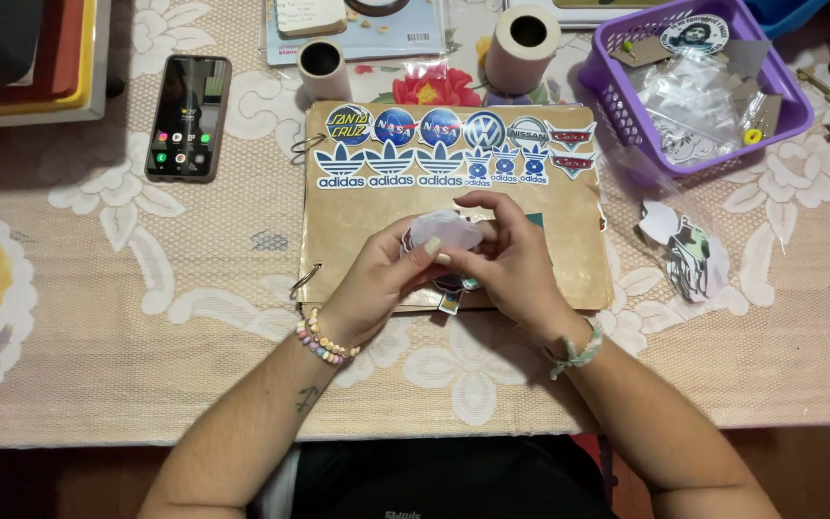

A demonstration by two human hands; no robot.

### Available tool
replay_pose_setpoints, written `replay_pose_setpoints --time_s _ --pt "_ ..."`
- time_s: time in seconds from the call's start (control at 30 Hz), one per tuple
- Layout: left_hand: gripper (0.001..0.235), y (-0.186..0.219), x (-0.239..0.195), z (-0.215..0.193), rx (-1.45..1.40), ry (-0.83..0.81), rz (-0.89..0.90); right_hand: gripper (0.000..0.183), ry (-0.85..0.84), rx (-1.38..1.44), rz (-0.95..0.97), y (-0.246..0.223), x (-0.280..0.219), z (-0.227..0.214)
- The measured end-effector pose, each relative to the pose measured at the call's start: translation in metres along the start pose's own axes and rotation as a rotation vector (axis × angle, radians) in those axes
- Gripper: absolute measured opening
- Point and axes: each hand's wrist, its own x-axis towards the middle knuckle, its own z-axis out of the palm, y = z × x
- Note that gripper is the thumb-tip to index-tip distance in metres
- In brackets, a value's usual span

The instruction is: Sorting through a collection of stickers and organizing them on a board.

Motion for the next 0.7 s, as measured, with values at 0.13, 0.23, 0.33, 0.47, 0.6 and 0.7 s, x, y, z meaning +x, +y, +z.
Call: replay_pose_setpoints --time_s 0.13,0.23,0.33,0.47,0.6,0.7 --pt "0.022 -0.007 0.001 -0.004 -0.118 0.096 -0.031 0.055 0.154 -0.517 -0.317 -0.017 -0.003 0.009" --pt "0.027 -0.012 0.002 -0.013 -0.192 0.176 0.004 0.055 0.139 -0.723 -0.431 -0.034 0.001 0.004" --pt "0.027 0.015 0.003 -0.012 -0.238 0.241 0.048 0.025 -0.133 -0.941 -0.292 -0.040 -0.008 -0.001" --pt "0.026 0.018 0.005 -0.016 -0.307 0.257 0.059 0.031 -0.288 -1.054 -0.203 -0.041 -0.009 0.008" --pt "0.028 0.014 0.006 -0.020 -0.310 0.252 0.030 0.021 -0.282 -0.972 -0.134 -0.037 -0.005 0.008" --pt "0.028 0.011 0.006 -0.023 -0.311 0.247 0.004 0.014 -0.213 -0.829 -0.093 -0.033 -0.002 -0.001"
